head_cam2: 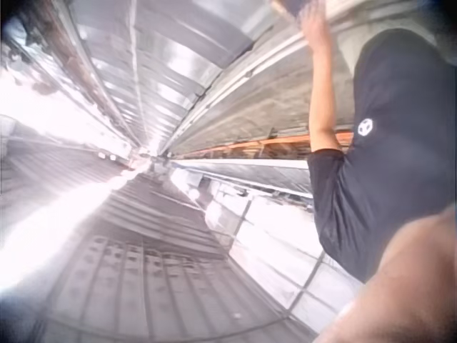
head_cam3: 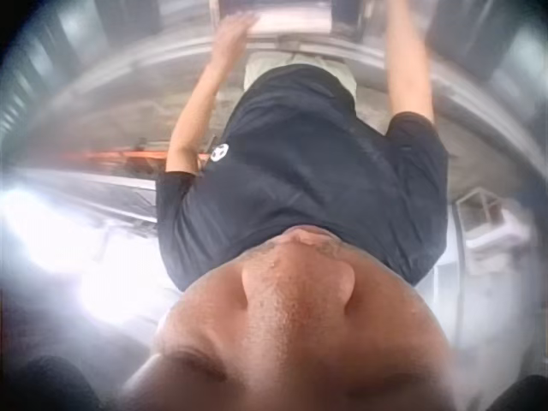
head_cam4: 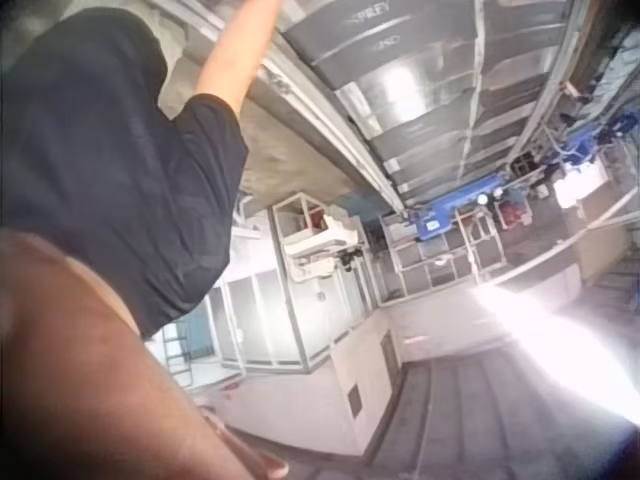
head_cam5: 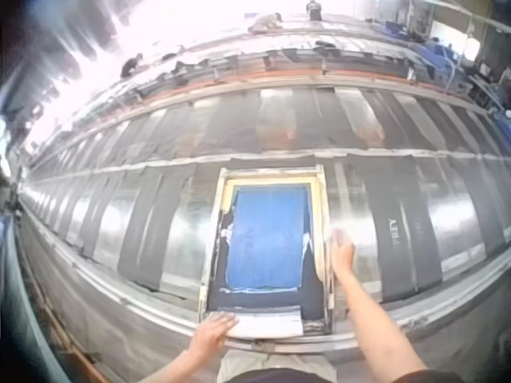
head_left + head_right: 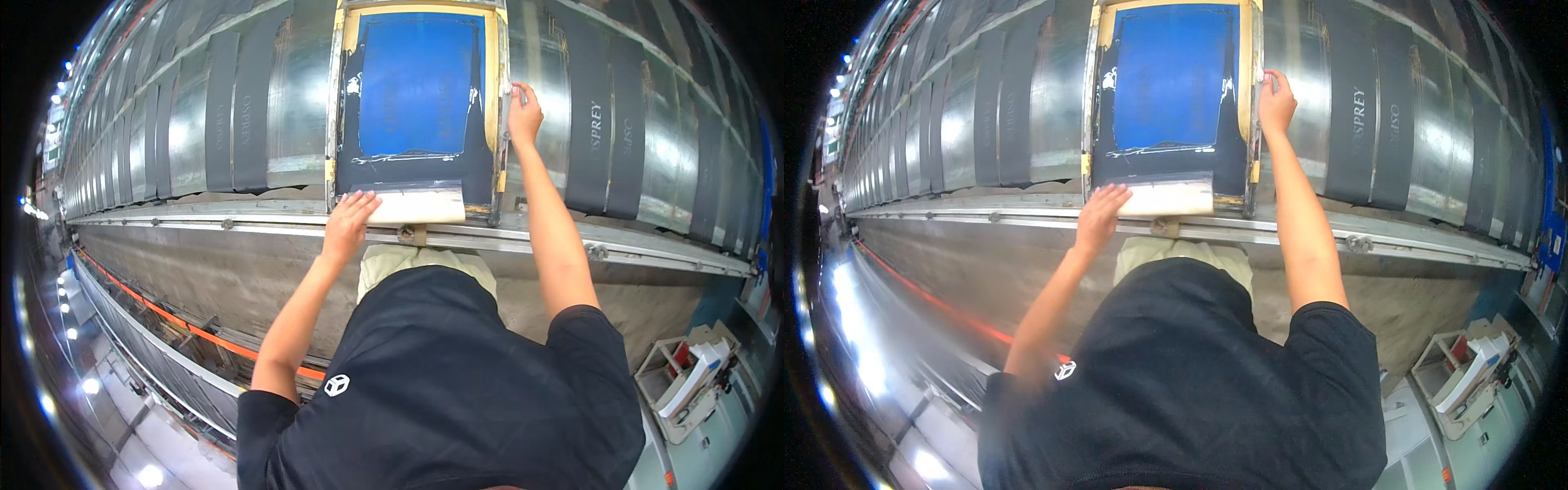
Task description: The person uses a white squeegee to spread blue ink across a screen printing frame. They repeatedly pull the squeegee from the top to the bottom of the frame to ensure even coverage of the ink on the mesh surface.
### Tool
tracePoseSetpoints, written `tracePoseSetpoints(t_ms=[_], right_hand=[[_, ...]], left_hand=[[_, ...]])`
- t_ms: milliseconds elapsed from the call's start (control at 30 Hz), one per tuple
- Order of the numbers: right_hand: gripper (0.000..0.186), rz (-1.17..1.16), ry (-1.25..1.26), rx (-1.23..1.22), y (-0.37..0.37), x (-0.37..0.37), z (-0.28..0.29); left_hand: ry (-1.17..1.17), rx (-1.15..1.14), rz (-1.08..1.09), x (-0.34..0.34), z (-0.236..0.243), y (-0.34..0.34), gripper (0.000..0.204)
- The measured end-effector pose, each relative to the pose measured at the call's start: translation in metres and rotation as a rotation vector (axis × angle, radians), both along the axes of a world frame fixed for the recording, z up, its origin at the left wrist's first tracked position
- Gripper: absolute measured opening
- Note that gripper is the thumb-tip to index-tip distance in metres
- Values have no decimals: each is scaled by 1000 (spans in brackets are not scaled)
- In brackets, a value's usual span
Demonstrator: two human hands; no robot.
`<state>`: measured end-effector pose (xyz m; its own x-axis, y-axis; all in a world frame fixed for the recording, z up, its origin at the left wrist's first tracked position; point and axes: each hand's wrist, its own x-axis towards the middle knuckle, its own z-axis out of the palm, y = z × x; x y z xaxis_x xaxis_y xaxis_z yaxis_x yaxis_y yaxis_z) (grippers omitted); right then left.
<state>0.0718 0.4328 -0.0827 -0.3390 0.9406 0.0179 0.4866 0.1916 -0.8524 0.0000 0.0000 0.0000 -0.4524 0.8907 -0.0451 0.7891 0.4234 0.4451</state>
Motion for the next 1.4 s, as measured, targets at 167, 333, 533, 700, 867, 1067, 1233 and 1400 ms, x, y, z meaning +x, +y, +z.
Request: tracePoseSetpoints(t_ms=[167,333,533,700,867,1067,1233,1400], right_hand=[[21,2,-123,-84,-18,24,11],[24,30,-61,9,-2,7,7],[31,149,-376,-29,1,15,33],[46,523,-361,496,9,-33,108],[34,796,-377,433,45,-121,102],[33,674,-320,419,-2,-75,44],[39,689,-243,309,-95,14,60],[45,721,-241,345,-146,68,65]], left_hand=[[43,9,-10,35,-4,-13,55],[161,88,-6,-23,-25,43,53],[229,163,-3,-120,-45,131,57],[26,180,41,-207,-21,206,47],[-106,-159,66,-257,32,266,44],[17,63,42,-207,-19,223,38],[-2,37,55,-115,-13,132,39],[71,94,33,-56,-13,77,45]])
